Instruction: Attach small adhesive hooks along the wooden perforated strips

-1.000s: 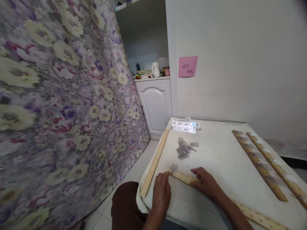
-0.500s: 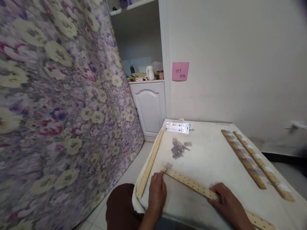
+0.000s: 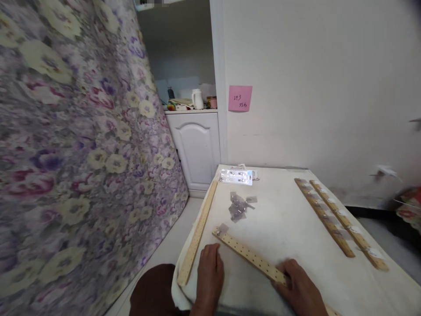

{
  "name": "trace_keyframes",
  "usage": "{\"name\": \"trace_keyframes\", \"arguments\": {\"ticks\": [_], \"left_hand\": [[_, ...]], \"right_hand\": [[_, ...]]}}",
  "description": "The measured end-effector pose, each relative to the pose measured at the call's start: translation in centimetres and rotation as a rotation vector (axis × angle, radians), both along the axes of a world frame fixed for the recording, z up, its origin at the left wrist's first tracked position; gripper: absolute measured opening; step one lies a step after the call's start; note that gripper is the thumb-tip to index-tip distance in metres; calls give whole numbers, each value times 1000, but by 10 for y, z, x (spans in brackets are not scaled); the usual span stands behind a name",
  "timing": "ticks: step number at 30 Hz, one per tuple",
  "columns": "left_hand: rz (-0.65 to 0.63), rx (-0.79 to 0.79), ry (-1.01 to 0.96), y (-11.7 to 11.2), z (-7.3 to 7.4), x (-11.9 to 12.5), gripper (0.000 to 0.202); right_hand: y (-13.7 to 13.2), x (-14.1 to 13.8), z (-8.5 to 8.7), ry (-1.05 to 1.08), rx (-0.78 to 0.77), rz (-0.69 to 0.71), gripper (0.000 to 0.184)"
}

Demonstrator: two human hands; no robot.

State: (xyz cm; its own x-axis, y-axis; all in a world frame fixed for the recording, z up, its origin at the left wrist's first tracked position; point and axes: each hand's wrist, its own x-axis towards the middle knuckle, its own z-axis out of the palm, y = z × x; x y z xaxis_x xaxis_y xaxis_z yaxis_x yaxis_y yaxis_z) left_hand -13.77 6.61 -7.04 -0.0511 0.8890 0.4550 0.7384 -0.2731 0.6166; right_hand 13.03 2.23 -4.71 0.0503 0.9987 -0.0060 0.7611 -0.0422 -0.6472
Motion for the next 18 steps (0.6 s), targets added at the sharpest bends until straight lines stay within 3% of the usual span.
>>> {"name": "trace_keyframes", "arguments": {"ticks": [4, 7, 12, 14, 18], "left_hand": [[2, -27, -4, 1, 1, -1, 23], [-6, -50, -10, 0, 1, -1, 23], [-15, -85, -26, 0, 3, -3, 24], [-16, -94, -33, 0, 4, -3, 24], [-7, -79, -51, 0, 3, -4, 25]], "right_hand": [[1, -2, -4, 59, 23, -1, 17], [22, 2, -7, 160, 50, 57, 24], [107, -1, -7, 142, 150, 109, 15], [143, -8, -8, 120, 176, 34, 12], [192, -25, -10, 123, 195, -51, 30]]}}
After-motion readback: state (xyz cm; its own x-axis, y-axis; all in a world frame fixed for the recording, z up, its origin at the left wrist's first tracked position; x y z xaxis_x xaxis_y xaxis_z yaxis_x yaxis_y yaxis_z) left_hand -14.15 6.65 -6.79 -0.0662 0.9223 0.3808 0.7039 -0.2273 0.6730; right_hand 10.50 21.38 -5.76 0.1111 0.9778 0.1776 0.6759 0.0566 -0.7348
